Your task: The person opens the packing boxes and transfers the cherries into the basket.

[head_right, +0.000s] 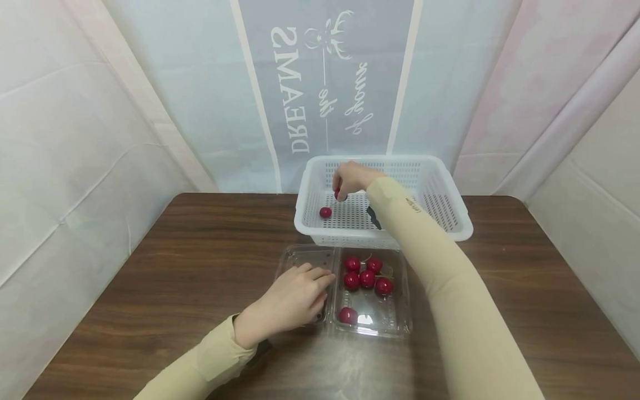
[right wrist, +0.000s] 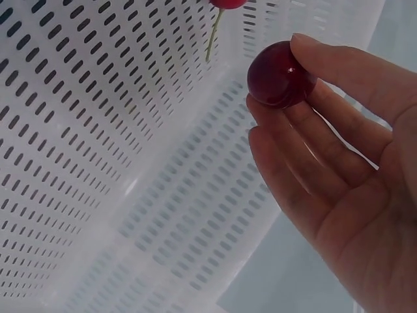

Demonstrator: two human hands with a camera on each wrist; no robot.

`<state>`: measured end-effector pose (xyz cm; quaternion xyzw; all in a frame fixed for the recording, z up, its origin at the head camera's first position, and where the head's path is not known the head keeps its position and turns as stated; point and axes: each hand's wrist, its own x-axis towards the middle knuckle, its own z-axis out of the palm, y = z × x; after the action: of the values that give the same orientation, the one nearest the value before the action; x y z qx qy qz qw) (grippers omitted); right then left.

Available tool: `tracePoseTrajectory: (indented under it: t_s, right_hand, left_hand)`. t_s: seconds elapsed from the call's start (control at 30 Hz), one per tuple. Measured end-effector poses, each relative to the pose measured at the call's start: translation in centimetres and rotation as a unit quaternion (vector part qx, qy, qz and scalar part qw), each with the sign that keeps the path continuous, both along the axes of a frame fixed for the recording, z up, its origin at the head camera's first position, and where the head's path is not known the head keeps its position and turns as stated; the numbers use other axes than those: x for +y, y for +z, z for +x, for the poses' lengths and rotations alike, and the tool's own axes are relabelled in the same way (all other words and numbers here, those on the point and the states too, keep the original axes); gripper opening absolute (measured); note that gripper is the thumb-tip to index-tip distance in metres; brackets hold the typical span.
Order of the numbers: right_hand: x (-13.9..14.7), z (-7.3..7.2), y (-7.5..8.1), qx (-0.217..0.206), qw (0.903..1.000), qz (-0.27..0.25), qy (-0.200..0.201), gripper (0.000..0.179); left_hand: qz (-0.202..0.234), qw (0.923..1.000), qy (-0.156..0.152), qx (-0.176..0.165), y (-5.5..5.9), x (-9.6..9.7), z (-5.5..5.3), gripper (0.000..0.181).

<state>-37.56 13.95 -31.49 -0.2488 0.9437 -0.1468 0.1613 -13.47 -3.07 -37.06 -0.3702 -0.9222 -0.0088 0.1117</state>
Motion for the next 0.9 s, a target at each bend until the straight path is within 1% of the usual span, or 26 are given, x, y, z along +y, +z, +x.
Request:
tracePoseTrajectory:
  t_s: [0.2, 0.43, 0.67, 0.9]
  right_hand:
    - [-0.1, -0.3, -0.8, -0.011, 0.9999, 0.002, -0.011, 0.027]
    - [-0.3, -0.5, -1.4, -0.029, 0.9995, -0.003, -0.006, 0.032]
    - [-0.3, -0.7, -1.8, -0.034, 0.9991, 0.022, -0.010, 0.035]
    - [-0.4, -0.6, -2.1, -0.045, 0.9987, 0.025, -0.007, 0.036]
  left_hand:
    - [-0.002, 1.0000, 0.000, 0.003, 0.0, 0.0, 0.1, 0.025]
    - [-0.002, 1.0000, 0.001, 0.007, 0.0, 0.0, 0.2, 0.024]
    - [-0.004, 0.9999, 0.001, 0.011, 0.1, 0.0, 0.2, 0.024]
    - [-0.008, 0.9999, -0.001, 0.012, 0.1, 0.0, 0.2, 0.024]
